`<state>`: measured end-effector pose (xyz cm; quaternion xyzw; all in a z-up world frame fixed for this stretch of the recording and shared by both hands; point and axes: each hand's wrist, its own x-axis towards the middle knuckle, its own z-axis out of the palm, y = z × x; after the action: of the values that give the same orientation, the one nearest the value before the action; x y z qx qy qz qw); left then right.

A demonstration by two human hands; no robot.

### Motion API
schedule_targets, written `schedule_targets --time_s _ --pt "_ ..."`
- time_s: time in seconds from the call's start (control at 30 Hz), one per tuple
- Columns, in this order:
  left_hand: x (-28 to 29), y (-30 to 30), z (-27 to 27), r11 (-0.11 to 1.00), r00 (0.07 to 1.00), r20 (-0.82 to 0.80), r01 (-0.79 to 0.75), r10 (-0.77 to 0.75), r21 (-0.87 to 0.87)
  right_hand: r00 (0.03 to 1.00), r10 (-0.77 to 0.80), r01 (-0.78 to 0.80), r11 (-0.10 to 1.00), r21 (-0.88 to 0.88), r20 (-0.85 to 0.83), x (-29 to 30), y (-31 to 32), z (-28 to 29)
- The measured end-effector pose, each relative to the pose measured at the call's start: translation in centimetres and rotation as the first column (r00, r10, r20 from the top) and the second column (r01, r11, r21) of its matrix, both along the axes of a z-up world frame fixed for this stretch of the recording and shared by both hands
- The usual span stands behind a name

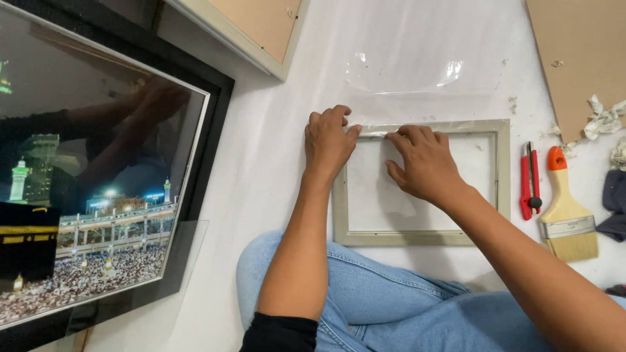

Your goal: Assembling a picture frame by cleaning the glass, applying sealant, and securing the backing board.

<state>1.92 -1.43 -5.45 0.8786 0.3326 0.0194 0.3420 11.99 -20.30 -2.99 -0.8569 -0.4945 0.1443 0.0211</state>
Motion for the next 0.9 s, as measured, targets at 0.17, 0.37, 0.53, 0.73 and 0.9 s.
schedule_targets --time_s 0.17,0.37,0.53,0.73,0.9 --pt "0.4 -0.2 1.5 0.999 0.987 0.152 0.051 -0.053 0.016 0.995 -0.068 0.066 0.997 -0.027 -0.07 0.7 0.5 -1.0" --pt "0.6 0.6 2.8 0.989 0.982 0.146 0.133 -0.123 -0.065 0.952 -0.217 0.216 0.976 -0.029 -0.216 0.7 1.2 -0.5" --pt "-0.1 2.6 2.7 0.993 0.99 0.116 0.088 -0.079 -0.072 0.934 -0.266 0.261 0.964 -0.054 -0.238 1.1 1.2 -0.4" --pt "-0.7 3.4 4.0 0.982 0.993 0.073 0.102 -0.091 -0.156 0.932 -0.267 0.271 0.963 -0.019 -0.247 0.2 0.7 2.6" --pt "-0.2 4.1 4.5 0.969 0.982 0.064 0.187 -0.179 -0.16 0.961 -0.218 0.234 0.969 0.083 -0.173 -1.3 -0.3 5.2"
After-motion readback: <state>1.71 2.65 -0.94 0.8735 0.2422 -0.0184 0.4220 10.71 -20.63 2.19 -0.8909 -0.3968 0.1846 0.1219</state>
